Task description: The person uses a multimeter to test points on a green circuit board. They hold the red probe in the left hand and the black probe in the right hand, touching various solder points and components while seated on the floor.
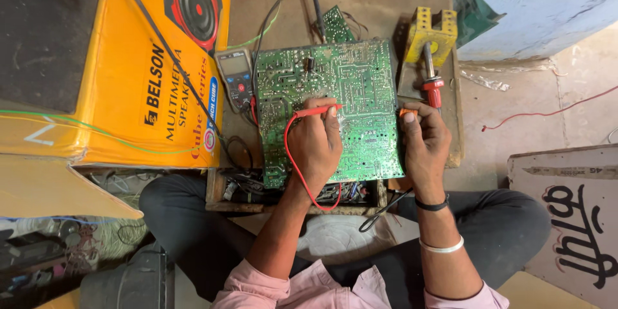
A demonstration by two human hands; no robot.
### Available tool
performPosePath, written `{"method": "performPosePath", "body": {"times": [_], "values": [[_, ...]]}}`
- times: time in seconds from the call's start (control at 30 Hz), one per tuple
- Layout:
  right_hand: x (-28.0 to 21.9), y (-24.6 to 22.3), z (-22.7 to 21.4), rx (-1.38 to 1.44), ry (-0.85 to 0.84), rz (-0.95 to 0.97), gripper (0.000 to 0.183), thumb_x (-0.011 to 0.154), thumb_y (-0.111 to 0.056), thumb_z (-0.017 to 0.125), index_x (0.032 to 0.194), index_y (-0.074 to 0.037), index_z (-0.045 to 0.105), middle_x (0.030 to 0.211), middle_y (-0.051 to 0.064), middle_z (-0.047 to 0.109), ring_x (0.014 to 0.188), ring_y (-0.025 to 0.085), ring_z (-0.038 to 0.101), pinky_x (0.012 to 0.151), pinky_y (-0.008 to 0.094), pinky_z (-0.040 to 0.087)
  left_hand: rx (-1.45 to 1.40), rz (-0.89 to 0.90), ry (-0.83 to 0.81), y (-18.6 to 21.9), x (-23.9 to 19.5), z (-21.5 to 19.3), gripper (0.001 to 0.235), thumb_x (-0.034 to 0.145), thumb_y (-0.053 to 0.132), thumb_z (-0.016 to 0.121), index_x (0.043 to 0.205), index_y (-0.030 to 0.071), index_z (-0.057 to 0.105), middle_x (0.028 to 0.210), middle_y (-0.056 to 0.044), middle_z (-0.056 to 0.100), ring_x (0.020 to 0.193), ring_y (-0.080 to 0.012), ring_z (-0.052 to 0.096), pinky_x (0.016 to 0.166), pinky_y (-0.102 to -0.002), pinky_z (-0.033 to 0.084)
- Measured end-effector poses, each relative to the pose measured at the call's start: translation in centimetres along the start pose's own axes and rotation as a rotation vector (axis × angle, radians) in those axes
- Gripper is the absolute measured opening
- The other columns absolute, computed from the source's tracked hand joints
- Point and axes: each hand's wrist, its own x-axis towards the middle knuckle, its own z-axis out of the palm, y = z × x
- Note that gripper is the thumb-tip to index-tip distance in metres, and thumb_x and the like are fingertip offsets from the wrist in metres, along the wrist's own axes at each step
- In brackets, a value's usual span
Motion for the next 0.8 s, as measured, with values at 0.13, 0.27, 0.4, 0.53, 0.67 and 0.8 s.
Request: {"method": "performPosePath", "body": {"times": [0.13, 0.27, 0.4, 0.53, 0.67, 0.8], "values": [[0.1, 0.4, 0.0, 0.037, -0.006, 0.014, 0.024, 0.107, -0.020, 0.063, 0.121, 0.000, 0.065, 0.088, -0.006, 0.062, 0.071, 0.001, 0.048, 0.062, 0.019, 0.038, -0.001, 0.026, 0.011, -0.1, 0.3, 0.1, 0.013, 0.107, 0.014, 0.054, 0.116, 0.005, 0.057, 0.097, -0.013, 0.073, 0.083, -0.0324, 0.073, 0.070, -0.042, 0.055], [0.3, 0.2, -0.1, 0.012, -0.016, 0.000, 0.024, 0.107, -0.020, 0.063, 0.120, -0.001, 0.066, 0.088, -0.005, 0.063, 0.070, 0.002, 0.050, 0.061, 0.019, 0.040, 0.001, 0.007, -0.005, 0.3, 0.6, -0.1, 0.012, 0.107, 0.013, 0.053, 0.115, 0.005, 0.057, 0.097, -0.014, 0.073, 0.084, -0.0327, 0.073, 0.070, -0.042, 0.055], [0.3, 0.3, 0.0, 0.031, -0.021, -0.010, 0.024, 0.107, -0.021, 0.063, 0.121, -0.001, 0.066, 0.085, -0.006, 0.062, 0.068, 0.001, 0.049, 0.059, 0.019, 0.039, 0.003, 0.018, 0.008, 0.7, 0.8, -0.4, 0.012, 0.108, 0.014, 0.052, 0.115, 0.006, 0.057, 0.098, -0.013, 0.073, 0.086, -0.0330, 0.074, 0.071, -0.042, 0.056], [0.4, 0.7, -0.3, 0.096, -0.009, 0.037, 0.024, 0.106, -0.020, 0.063, 0.121, -0.001, 0.066, 0.083, -0.007, 0.061, 0.066, 0.000, 0.048, 0.057, 0.018, 0.037, 0.047, 0.019, 0.018, 0.9, 0.6, -0.4, 0.013, 0.108, 0.014, 0.053, 0.116, 0.006, 0.059, 0.098, -0.015, 0.073, 0.087, -0.0352, 0.073, 0.071, -0.044, 0.055], [0.3, 0.7, -0.3, 0.196, -0.012, 0.080, 0.022, 0.107, -0.017, 0.063, 0.122, -0.002, 0.064, 0.083, -0.007, 0.058, 0.066, 0.000, 0.046, 0.056, 0.018, 0.036, 0.015, -0.008, -0.013, 0.9, 0.6, -0.5, 0.014, 0.108, 0.014, 0.052, 0.116, 0.005, 0.058, 0.098, -0.014, 0.074, 0.085, -0.0340, 0.073, 0.071, -0.044, 0.055], [0.2, 0.0, -0.2, 0.200, 0.003, 0.120, 0.021, 0.106, -0.015, 0.062, 0.122, -0.002, 0.062, 0.081, -0.007, 0.057, 0.063, 0.001, 0.046, 0.054, 0.018, 0.036, -0.002, -0.016, -0.032, 1.0, 0.8, -0.6, 0.014, 0.108, 0.014, 0.051, 0.117, 0.004, 0.057, 0.100, -0.015, 0.074, 0.087, -0.0341, 0.073, 0.073, -0.044, 0.055]]}}
